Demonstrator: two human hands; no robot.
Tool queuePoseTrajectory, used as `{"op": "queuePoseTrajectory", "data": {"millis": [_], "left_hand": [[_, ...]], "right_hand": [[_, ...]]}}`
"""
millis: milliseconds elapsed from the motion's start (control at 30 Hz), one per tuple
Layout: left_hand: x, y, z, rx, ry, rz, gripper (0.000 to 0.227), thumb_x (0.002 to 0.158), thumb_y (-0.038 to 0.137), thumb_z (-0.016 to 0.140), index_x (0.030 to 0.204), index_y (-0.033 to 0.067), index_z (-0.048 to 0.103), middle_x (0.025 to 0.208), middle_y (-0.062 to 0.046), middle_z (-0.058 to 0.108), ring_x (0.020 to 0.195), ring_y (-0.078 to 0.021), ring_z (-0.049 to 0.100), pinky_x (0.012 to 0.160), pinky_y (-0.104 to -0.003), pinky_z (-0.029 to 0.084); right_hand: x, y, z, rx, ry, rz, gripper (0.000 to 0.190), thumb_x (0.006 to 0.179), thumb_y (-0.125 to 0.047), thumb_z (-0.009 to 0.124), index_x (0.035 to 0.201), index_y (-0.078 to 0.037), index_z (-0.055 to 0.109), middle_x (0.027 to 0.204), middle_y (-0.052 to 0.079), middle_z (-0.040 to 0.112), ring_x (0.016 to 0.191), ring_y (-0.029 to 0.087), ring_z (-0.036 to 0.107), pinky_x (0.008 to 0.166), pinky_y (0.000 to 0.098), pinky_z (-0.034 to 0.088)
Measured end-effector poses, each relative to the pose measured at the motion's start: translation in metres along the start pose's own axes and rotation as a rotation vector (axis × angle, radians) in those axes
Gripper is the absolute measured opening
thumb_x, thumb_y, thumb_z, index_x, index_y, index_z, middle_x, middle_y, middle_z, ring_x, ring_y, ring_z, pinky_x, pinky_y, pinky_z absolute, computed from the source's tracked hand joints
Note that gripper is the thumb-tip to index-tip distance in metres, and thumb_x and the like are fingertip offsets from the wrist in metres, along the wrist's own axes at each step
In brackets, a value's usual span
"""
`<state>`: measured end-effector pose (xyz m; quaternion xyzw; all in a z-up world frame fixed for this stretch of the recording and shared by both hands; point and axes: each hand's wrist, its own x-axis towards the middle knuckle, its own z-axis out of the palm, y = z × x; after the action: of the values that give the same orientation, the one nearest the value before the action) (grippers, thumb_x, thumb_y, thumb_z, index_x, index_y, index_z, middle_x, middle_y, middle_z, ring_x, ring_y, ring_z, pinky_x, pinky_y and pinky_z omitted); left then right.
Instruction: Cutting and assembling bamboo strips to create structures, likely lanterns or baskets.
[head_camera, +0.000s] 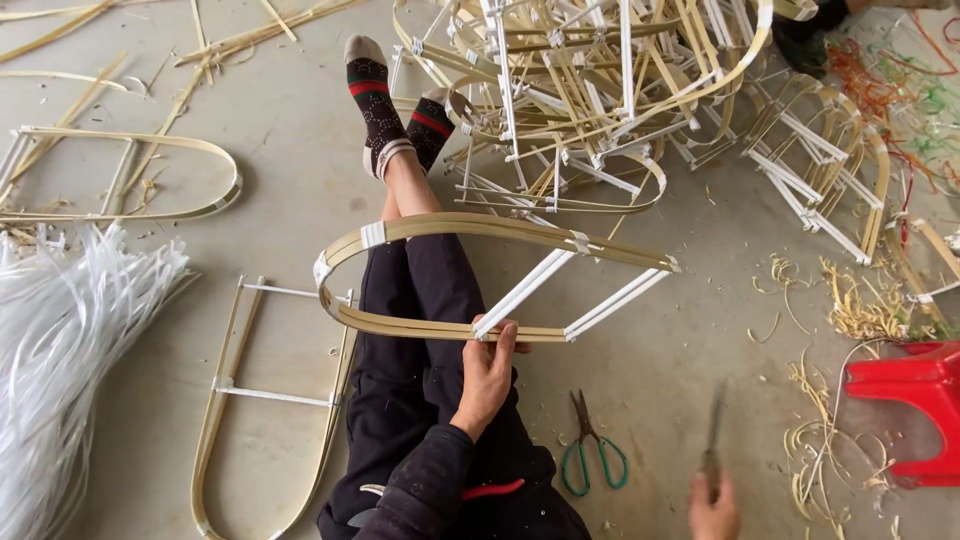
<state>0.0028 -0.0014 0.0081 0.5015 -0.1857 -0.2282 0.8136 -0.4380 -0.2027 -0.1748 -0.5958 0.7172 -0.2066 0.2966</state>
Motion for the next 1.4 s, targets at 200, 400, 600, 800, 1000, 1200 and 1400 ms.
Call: {"op": "queuePoseTrajectory", "data": {"millis": [200, 400, 600, 800, 1000, 1200, 1400], "left_hand": [[-0.005, -0.007, -0.009, 0.027, -0.112, -0.095, 0.016, 0.105, 0.016, 0.058, 0.104, 0.0006, 0.057, 0.081, -0.005, 0.061, 0.071, -0.0121, 0.068, 0.066, -0.029, 0.059], [-0.007, 0.015, -0.010, 0.170, -0.313, -0.342, 0.018, 0.105, 0.019, 0.049, 0.108, 0.0041, 0.057, 0.077, -0.001, 0.058, 0.060, -0.0088, 0.057, 0.055, -0.027, 0.052], [-0.011, 0.005, -0.016, 0.261, -0.375, -0.271, 0.028, 0.104, 0.018, 0.046, 0.126, 0.0067, 0.059, 0.080, 0.001, 0.059, 0.065, -0.0064, 0.056, 0.059, -0.024, 0.052], [-0.008, 0.021, -0.019, 0.221, -0.339, -0.214, 0.038, 0.107, 0.019, 0.045, 0.142, 0.0079, 0.055, 0.083, 0.000, 0.058, 0.068, -0.0056, 0.053, 0.059, -0.024, 0.051], [-0.006, 0.029, -0.024, 0.150, -0.392, -0.239, 0.042, 0.109, 0.025, 0.043, 0.147, 0.0096, 0.051, 0.090, 0.001, 0.062, 0.070, -0.0045, 0.058, 0.062, -0.022, 0.053], [-0.008, 0.028, -0.027, 0.127, -0.378, -0.221, 0.045, 0.108, 0.026, 0.045, 0.149, 0.0081, 0.050, 0.092, 0.001, 0.064, 0.070, -0.0052, 0.058, 0.061, -0.023, 0.053], [-0.030, 0.087, -0.076, -0.029, -0.254, -0.294, 0.063, 0.096, 0.020, 0.063, 0.153, 0.0114, 0.038, 0.119, -0.003, 0.062, 0.090, -0.0129, 0.067, 0.075, -0.026, 0.056]], "right_hand": [[-0.013, -0.023, 0.029, 0.132, -0.188, -0.270, 0.055, 0.103, -0.031, 0.060, 0.148, -0.001, 0.054, 0.138, 0.020, 0.061, 0.120, 0.028, 0.061, 0.097, 0.0404, 0.049], [-0.076, -0.235, -0.065, 0.623, -0.467, -0.526, 0.059, 0.110, -0.040, 0.035, 0.156, -0.004, 0.040, 0.135, 0.010, 0.062, 0.103, 0.017, 0.069, 0.082, 0.0293, 0.058], [-0.105, -0.254, -0.065, -0.106, -0.657, -0.607, 0.064, 0.095, -0.041, 0.055, 0.153, -0.018, 0.044, 0.105, 0.011, 0.074, 0.085, 0.022, 0.077, 0.076, 0.0325, 0.062], [-0.046, -0.149, 0.021, 0.236, -0.709, -0.714, 0.068, 0.085, -0.032, 0.067, 0.146, -0.014, 0.043, 0.099, 0.016, 0.076, 0.079, 0.024, 0.081, 0.069, 0.0382, 0.066], [0.026, -0.064, 0.078, 0.082, -0.932, -0.499, 0.057, 0.071, -0.008, 0.089, 0.125, -0.014, 0.071, 0.094, 0.022, 0.077, 0.080, 0.026, 0.083, 0.074, 0.0390, 0.065], [0.077, -0.050, 0.089, 0.330, -1.179, -0.237, 0.054, 0.080, -0.010, 0.078, 0.132, -0.013, 0.064, 0.084, 0.029, 0.079, 0.063, 0.026, 0.074, 0.062, 0.0388, 0.063], [-0.132, -0.297, -0.048, 0.400, -0.747, -0.535, 0.055, 0.092, -0.029, 0.056, 0.140, -0.003, 0.053, 0.058, 0.019, 0.069, 0.044, 0.023, 0.064, 0.049, 0.0374, 0.056]]}}
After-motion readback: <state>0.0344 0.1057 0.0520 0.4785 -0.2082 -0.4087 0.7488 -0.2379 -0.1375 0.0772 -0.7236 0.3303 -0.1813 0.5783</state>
